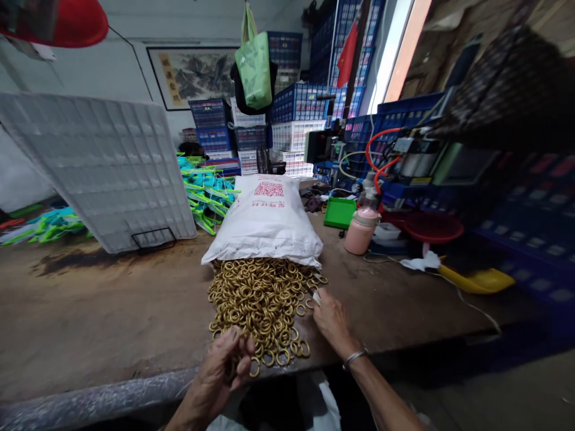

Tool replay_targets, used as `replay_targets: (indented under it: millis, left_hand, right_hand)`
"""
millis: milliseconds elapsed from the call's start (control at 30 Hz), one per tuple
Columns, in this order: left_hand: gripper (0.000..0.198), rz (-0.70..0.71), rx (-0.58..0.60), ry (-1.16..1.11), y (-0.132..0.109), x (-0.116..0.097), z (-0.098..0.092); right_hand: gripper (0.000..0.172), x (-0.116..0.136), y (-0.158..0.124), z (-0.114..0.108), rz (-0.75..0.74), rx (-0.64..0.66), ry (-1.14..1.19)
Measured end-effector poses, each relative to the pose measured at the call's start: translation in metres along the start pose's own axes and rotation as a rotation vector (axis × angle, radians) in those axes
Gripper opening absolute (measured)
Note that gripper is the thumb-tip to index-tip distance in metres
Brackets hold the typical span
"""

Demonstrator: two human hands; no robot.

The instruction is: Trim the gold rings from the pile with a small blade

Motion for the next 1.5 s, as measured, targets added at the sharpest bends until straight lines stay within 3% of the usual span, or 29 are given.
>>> replay_targets:
  millis: [233,367,500,600,700,867,967,1067,1200,1267,1433,1500]
  left_hand:
    - [0.02,-0.021,0.014,-0.042,0.004,0.012,-0.009]
    - [0.027,-0.096,0.034,-0.115,0.005,0.018,-0.012]
    - [0.022,-0.142,0.059,-0.19,0.002,0.022,-0.012]
    - [0.026,-0.166,0.007,-0.191,0.003,0.029,-0.015]
    - [0.029,-0.103,-0.029,-0.073,0.006,0.031,-0.016]
    - [0.021,0.244,-0.178,0.38,0.005,0.01,-0.021]
    - [0.02,0.447,-0.114,0.608,-0.003,-0.006,-0.012]
    - [0.022,0.483,0.003,0.7,-0.007,-0.01,-0.004]
    - [0.016,0.438,-0.033,0.713,-0.006,-0.008,-0.009]
    - [0.018,0.407,-0.052,0.696,-0.005,-0.005,-0.012]
    - [0.02,0.43,-0.076,0.69,-0.006,-0.005,-0.01]
    - [0.023,0.34,-0.08,0.62,-0.005,0.0,-0.011]
  right_hand:
    - [0.015,-0.01,0.005,0.021,0.024,0.024,-0.021]
    - [0.013,-0.011,0.007,0.023,0.044,0.031,0.0]
    - [0.01,-0.013,0.006,0.023,0.054,0.036,0.065]
    - [0.014,-0.002,-0.001,0.022,0.022,0.038,0.159]
    - [0.019,0.027,-0.013,0.018,-0.044,0.042,0.454]
    - [0.013,0.081,-0.041,0.024,-0.068,0.298,0.86]
    - [0.012,0.099,-0.058,0.032,0.007,0.465,0.999]
    - [0.012,0.11,-0.073,0.038,0.104,0.625,1.126]
    - [0.02,0.119,-0.085,0.038,0.141,0.769,1.218]
    - [0.029,0.117,-0.084,0.037,0.131,0.727,1.173]
    - [0.036,0.113,-0.072,0.026,-0.039,0.468,0.979]
    - [0.036,0.114,-0.072,0.024,-0.067,0.436,0.949]
Point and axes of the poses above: each hand's wrist, its own y-axis towards the middle knuckle, its own z-axis out of the palm, x = y × z, the point moved 7 cm from there along y, towards the middle knuckle, and after that the axes turned 6 degrees about -y, right-handed, at the moved point
